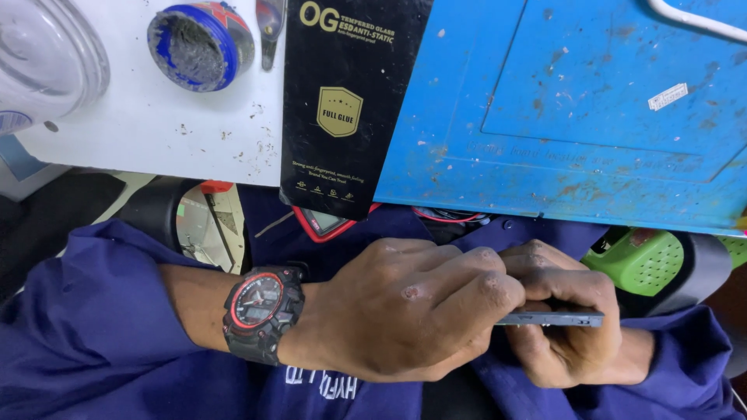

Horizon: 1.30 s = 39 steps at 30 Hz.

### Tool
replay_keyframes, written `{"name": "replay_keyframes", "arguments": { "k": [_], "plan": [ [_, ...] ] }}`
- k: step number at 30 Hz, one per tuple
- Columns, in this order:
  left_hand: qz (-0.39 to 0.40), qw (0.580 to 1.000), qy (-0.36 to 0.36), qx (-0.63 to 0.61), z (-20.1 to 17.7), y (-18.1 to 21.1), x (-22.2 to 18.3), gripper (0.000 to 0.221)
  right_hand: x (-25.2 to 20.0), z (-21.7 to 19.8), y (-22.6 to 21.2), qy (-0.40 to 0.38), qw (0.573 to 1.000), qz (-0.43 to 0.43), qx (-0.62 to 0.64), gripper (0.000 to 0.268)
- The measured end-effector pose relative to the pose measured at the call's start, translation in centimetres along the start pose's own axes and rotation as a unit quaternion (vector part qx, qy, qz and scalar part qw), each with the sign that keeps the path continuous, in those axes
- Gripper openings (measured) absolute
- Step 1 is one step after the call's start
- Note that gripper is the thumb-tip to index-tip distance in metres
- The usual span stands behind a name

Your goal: Assembling internal components of a smartphone, including the motherboard and battery, on a repair workbench.

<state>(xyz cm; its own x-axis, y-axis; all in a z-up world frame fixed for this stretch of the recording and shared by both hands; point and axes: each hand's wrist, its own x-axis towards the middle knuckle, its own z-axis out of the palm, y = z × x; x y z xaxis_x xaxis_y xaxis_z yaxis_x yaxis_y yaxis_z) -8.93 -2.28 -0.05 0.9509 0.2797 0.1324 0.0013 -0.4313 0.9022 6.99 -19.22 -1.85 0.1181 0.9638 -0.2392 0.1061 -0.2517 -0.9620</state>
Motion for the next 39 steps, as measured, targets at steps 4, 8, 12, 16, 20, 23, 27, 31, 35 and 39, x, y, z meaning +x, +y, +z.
{"name": "replay_keyframes", "arguments": {
  "k": [4,8,12,16,20,23,27,31,35,39],
  "plan": [
    [-0.017,1.000,-0.003,-0.021,0.0,0.0,0.1,0.016,0.5,0.1,-0.2,-0.013,1.000,-0.007,0.019,0.036],
    [-0.027,0.998,-0.024,-0.051,-0.3,-0.2,0.3,0.014,-0.4,0.8,0.2,0.034,0.998,0.002,0.047,0.021],
    [-0.157,0.965,-0.114,-0.176,-2.0,-0.1,1.4,0.035,-3.7,0.1,1.9,0.068,0.992,0.103,-0.019,0.032],
    [-0.182,0.956,-0.143,-0.178,-2.0,-0.8,1.5,0.040,-1.9,0.5,0.8,0.070,0.988,0.136,0.032,0.029],
    [-0.159,0.971,-0.113,-0.140,-1.5,-0.9,1.3,0.036,-1.8,0.7,0.9,0.064,0.991,0.118,0.000,0.035],
    [-0.151,0.974,-0.096,-0.138,-1.2,-0.8,1.1,0.033,-1.9,0.8,0.9,0.065,0.991,0.121,-0.002,0.033],
    [-0.156,0.972,-0.083,-0.155,-1.0,-0.9,0.9,0.031,-2.0,0.8,1.1,0.062,0.992,0.111,0.019,0.033],
    [-0.150,0.974,-0.076,-0.155,-1.0,-0.9,0.9,0.030,-2.3,0.8,1.1,0.064,0.992,0.109,0.006,0.036],
    [-0.111,0.987,-0.072,-0.096,-0.7,-0.7,0.5,0.027,-2.7,1.0,1.3,0.088,0.990,0.109,-0.010,0.031],
    [-0.055,0.995,-0.079,0.025,-0.4,-0.7,-0.4,0.039,-2.8,1.3,1.7,0.095,0.993,0.073,0.000,0.032]
  ]
}}
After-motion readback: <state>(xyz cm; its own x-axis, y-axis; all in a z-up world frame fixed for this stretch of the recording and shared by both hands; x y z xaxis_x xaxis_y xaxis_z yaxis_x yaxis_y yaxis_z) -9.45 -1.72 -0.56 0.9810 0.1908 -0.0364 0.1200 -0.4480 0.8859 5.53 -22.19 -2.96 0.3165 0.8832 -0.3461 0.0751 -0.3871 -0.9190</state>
